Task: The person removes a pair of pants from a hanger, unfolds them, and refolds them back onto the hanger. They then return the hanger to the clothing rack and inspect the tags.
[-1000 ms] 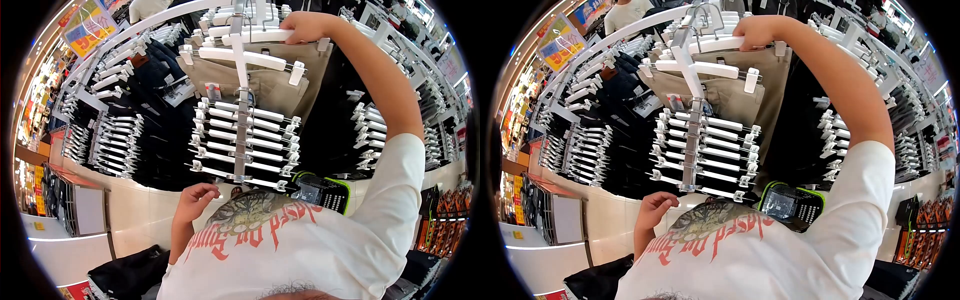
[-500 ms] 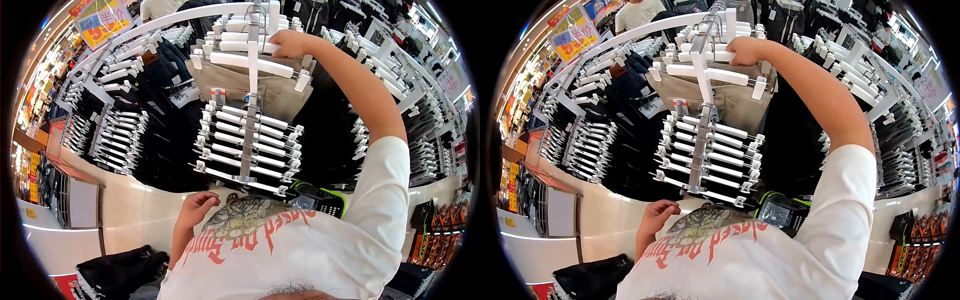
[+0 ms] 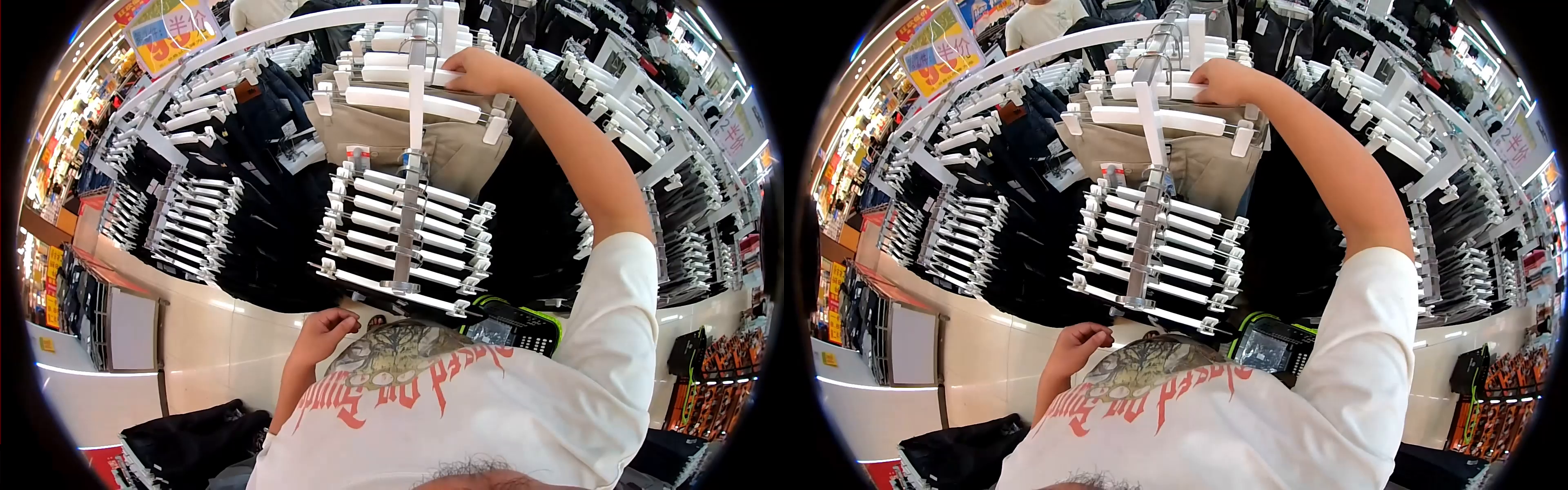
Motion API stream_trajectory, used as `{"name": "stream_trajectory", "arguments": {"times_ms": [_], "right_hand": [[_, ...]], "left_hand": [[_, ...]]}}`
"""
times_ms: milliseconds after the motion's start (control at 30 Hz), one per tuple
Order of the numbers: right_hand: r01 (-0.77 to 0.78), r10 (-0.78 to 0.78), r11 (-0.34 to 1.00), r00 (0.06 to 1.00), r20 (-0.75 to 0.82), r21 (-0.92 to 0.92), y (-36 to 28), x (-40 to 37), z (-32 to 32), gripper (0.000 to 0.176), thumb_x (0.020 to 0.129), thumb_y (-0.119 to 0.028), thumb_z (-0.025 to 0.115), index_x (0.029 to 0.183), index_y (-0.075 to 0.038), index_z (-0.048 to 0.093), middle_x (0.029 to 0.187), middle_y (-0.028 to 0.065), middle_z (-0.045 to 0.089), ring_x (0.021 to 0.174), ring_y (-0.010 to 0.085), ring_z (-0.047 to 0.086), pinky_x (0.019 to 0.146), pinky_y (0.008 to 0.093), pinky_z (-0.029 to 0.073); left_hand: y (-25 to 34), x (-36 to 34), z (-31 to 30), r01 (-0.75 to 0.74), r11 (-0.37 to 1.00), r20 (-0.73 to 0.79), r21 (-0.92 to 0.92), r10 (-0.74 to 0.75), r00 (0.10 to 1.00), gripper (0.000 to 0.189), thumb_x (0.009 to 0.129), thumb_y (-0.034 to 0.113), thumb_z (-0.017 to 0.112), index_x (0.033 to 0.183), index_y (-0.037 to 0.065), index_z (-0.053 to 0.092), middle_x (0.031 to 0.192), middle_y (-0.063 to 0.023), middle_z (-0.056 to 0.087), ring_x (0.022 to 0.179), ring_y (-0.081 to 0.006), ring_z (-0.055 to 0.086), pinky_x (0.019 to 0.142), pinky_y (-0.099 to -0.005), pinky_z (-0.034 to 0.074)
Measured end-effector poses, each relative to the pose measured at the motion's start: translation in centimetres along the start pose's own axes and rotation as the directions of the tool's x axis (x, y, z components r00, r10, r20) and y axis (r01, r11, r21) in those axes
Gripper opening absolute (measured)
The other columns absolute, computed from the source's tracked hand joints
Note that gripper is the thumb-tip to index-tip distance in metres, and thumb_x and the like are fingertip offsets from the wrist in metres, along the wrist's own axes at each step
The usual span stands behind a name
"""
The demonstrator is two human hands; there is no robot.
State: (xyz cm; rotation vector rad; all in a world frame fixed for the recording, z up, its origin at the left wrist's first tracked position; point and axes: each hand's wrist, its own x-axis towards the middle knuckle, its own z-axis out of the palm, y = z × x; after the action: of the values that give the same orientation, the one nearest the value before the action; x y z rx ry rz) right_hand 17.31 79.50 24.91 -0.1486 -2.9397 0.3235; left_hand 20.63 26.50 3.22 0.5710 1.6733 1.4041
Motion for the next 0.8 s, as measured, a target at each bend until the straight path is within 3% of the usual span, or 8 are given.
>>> {"name": "stream_trajectory", "arguments": {"times_ms": [67,100,167,233,267,600,733,800], "right_hand": [[-0.014,0.034,0.992,0.987,-0.159,0.125,-0.3,-0.9,-0.2,0.026,0.086,-0.021,0.069,0.106,-0.005,0.072,0.095,0.0148,0.074,0.087,0.0318,0.07,0.08,0.0376,0.054],[0.031,-0.011,0.998,0.931,-0.365,0.05,-0.8,-1.5,0.2,0.024,0.089,-0.021,0.068,0.106,-0.005,0.072,0.095,0.0117,0.074,0.084,0.0271,0.071,0.077,0.035,0.055],[0.037,0.081,0.959,0.913,-0.4,0.28,-4.2,-4.1,-0.6,0.028,0.092,-0.024,0.068,0.11,-0.004,0.072,0.094,0.0083,0.075,0.082,0.0212,0.071,0.075,0.034,0.054],[0.04,0.135,0.816,0.957,-0.256,0.577,-5.3,-4.9,0.8,0.033,0.094,-0.027,0.067,0.114,-0.001,0.071,0.093,0.0072,0.075,0.083,0.0162,0.069,0.075,0.0315,0.054],[-0.009,0.151,0.808,0.97,-0.192,0.589,-6.2,-5.5,0.8,0.035,0.095,-0.027,0.067,0.116,0.0,0.07,0.093,0.0073,0.074,0.083,0.013,0.067,0.075,0.0289,0.053],[0.089,0.104,0.908,0.899,-0.426,0.41,-7.4,-3.2,1.7,0.027,0.099,-0.025,0.059,0.105,-0.001,0.071,0.088,0.0076,0.075,0.072,0.0167,0.065,0.069,0.0294,0.05],[0.06,0.095,0.894,0.944,-0.317,0.445,-6.3,-3.1,2.6,0.03,0.099,-0.026,0.06,0.111,0.0,0.07,0.095,0.0088,0.076,0.084,0.0175,0.07,0.076,0.0296,0.053],[0.05,0.162,0.901,0.883,-0.44,0.432,-6.9,-4.2,2.6,0.031,0.098,-0.026,0.062,0.114,-0.001,0.069,0.101,0.0094,0.075,0.09,0.0191,0.071,0.08,0.03,0.054]], "left_hand": [[-0.3,0.0,-0.5,-0.006,1.0,-0.011,0.013,0.006,1.0,0.017,0.098,0.009,0.062,0.106,-0.004,0.069,0.092,-0.0082,0.072,0.086,-0.0157,0.069,0.081,-0.0307,0.057],[-0.7,-0.1,-0.6,-0.007,1.0,-0.023,0.012,0.007,1.0,0.017,0.098,0.009,0.062,0.106,-0.004,0.069,0.091,-0.0082,0.072,0.086,-0.0158,0.069,0.081,-0.0305,0.057],[-1.2,-0.5,-0.6,0.0,1.0,-0.045,0.01,0.0,0.999,0.019,0.098,0.011,0.063,0.107,-0.005,0.069,0.091,-0.0078,0.072,0.085,-0.0147,0.069,0.08,-0.0287,0.056],[-1.5,-0.9,-0.7,0.017,1.0,-0.058,0.016,-0.016,0.998,0.021,0.098,0.012,0.065,0.108,-0.005,0.069,0.09,-0.0067,0.073,0.084,-0.0124,0.069,0.077,-0.0254,0.055],[-1.9,-0.9,-0.7,0.026,0.999,-0.055,-0.022,-0.027,0.998,0.021,0.097,0.012,0.065,0.108,-0.005,0.069,0.09,-0.0073,0.073,0.084,-0.0127,0.069,0.077,-0.0255,0.055],[-2.7,0.3,-0.9,0.01,0.998,0.0,0.058,-0.01,1.0,0.021,0.098,0.013,0.065,0.107,-0.005,0.068,0.092,-0.0077,0.072,0.085,-0.0143,0.069,0.079,-0.0273,0.055],[-3.3,0.3,-1.2,0.032,0.997,0.004,0.068,-0.032,0.999,0.021,0.098,0.013,0.064,0.107,-0.005,0.068,0.091,-0.008,0.072,0.085,-0.0147,0.069,0.079,-0.0281,0.056],[-3.5,0.1,-1.2,0.045,0.995,-0.008,0.087,-0.045,0.999,0.021,0.098,0.013,0.064,0.106,-0.006,0.068,0.09,-0.0084,0.072,0.085,-0.0148,0.069,0.079,-0.0282,0.056]]}}
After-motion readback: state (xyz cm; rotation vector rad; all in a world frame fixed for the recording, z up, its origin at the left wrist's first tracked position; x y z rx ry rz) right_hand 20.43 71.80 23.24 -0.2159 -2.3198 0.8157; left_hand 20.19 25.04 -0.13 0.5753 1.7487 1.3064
